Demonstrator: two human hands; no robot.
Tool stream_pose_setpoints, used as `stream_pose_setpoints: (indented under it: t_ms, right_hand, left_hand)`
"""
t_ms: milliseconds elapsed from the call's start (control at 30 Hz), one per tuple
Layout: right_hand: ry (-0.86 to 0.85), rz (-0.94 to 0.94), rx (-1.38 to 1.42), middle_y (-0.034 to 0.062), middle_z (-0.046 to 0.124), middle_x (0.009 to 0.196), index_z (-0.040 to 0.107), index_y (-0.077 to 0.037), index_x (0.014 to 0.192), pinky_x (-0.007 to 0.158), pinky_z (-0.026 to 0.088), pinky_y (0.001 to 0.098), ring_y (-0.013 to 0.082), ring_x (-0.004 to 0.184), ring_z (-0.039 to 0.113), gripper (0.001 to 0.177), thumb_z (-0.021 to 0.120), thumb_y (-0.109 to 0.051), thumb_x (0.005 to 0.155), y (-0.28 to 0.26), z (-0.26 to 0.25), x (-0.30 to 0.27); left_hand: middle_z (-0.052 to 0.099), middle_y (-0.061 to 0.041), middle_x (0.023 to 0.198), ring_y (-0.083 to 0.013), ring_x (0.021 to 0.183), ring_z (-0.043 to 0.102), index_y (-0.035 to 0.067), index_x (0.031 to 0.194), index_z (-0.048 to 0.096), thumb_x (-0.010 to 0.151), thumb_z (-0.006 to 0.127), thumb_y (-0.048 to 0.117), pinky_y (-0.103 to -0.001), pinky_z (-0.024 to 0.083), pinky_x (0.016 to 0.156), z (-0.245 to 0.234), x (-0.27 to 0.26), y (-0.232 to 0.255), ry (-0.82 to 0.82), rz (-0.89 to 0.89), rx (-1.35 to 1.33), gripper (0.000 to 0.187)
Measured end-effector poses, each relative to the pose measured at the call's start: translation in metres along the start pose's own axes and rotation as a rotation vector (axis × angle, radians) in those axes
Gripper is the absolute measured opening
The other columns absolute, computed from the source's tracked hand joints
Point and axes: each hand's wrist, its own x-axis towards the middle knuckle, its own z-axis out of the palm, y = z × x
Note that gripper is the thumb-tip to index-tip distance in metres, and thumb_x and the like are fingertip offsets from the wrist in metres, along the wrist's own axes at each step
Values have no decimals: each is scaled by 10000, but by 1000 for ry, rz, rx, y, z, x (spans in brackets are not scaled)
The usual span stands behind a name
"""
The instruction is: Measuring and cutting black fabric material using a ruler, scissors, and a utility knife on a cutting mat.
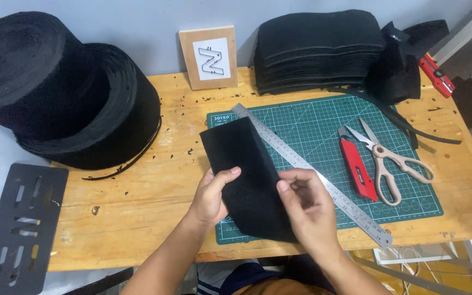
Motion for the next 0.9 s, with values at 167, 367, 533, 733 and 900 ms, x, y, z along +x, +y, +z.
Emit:
stream_pose_setpoints:
  t_ms: [167, 367, 533, 733, 900]
  right_hand:
    - [33, -179, -145, 91, 660, 1065, 626, -28, 1162, 849, 590, 246, 155, 938, 690, 348, 788, -102, 864, -5, 12, -6]
    - [104, -292, -316, 85, 696, 971, 680, -46, 1047, 749, 586, 222, 159, 894, 698, 197, 777, -96, 883, -8, 15, -5]
    - [94, -443, -372, 98, 714, 878, 691, -27, 941, 773, 577, 279, 198, 809, 702, 86, 755, -61, 893, -10, 15, -2]
    - [63, -92, -270, 19, 721, 935, 696, -96, 988, 721, 569, 237, 120, 886, 688, 110, 730, -171, 915, -8, 11, -8]
    - [-96, 229, 77, 76, 623, 981, 556, -33, 1288, 607, 490, 251, 129, 725, 575, 369, 648, -97, 937, 6, -10, 0]
  left_hand:
    - [739, -170, 1115, -350, 1093, 705, 55, 1156, 675, 909, 647, 39, -478, 572, 960, 1, -2, -3, 32, 4, 25, 248]
    - [734, -180, 1128, -367, 1108, 704, 49, 1201, 654, 920, 638, 65, -476, 574, 943, 6, -5, 5, 9, -32, 71, 282]
    - [734, -148, 1106, -320, 1065, 709, 55, 1206, 645, 907, 647, 65, -442, 577, 921, 5, -6, 3, -2, 1, 158, 299]
    - [734, -149, 1119, -327, 1093, 714, 69, 1177, 642, 911, 682, 88, -456, 597, 926, 10, -6, 9, -17, -7, 228, 270]
    - [748, -181, 1213, -334, 1177, 713, 49, 1232, 650, 893, 672, 115, -448, 585, 983, 40, -8, 45, 207, -172, 350, 346]
